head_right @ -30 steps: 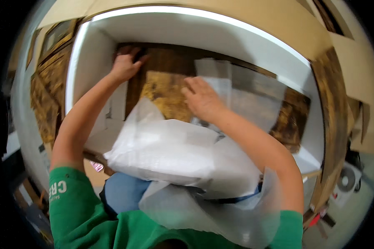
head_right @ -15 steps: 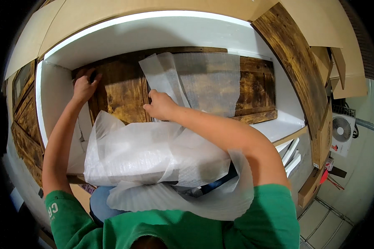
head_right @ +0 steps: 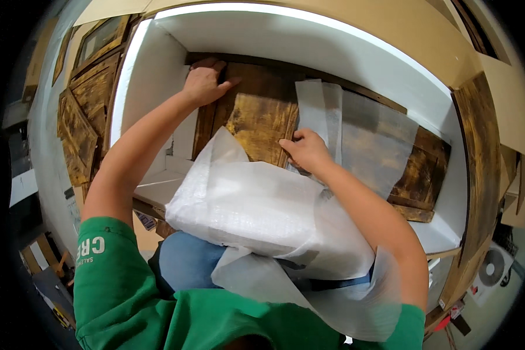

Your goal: The person packs wooden furniture panels and foam protective materials into a white cardboard box, arranging them inside and adding foam padding.

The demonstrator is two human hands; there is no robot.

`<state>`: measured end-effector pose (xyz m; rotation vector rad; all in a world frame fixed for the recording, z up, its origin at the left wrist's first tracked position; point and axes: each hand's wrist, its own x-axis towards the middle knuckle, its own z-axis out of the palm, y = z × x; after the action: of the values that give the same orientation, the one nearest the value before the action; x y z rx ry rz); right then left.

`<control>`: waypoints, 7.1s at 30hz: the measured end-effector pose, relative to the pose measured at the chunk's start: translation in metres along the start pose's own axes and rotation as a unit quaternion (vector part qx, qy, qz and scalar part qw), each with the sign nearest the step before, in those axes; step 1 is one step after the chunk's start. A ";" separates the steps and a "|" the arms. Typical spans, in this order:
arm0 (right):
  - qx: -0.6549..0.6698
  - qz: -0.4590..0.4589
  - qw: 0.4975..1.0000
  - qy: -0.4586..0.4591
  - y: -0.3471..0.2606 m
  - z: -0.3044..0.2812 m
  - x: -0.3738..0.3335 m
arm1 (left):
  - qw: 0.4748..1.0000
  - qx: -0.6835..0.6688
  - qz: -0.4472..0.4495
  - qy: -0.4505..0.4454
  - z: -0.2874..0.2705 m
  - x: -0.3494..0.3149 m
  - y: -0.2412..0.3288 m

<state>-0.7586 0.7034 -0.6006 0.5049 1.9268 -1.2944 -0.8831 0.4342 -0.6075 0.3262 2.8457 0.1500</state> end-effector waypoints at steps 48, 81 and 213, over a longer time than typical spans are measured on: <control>-0.373 -0.492 0.775 0.135 -0.070 -0.053 0.024 | 0.764 -0.523 -0.359 0.116 -0.026 0.026 -0.034; -0.493 -0.512 0.580 0.398 -0.150 0.039 0.085 | 0.765 -0.586 -0.184 0.194 -0.101 -0.014 -0.041; -0.269 -0.750 0.506 0.331 -0.187 -0.033 -0.001 | 0.982 -0.094 0.085 -0.142 0.021 0.071 0.052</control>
<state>-0.8963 0.6567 -0.4776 -1.6931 3.3615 -1.1450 -0.9332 0.5026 -0.6395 0.5052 2.4969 0.3717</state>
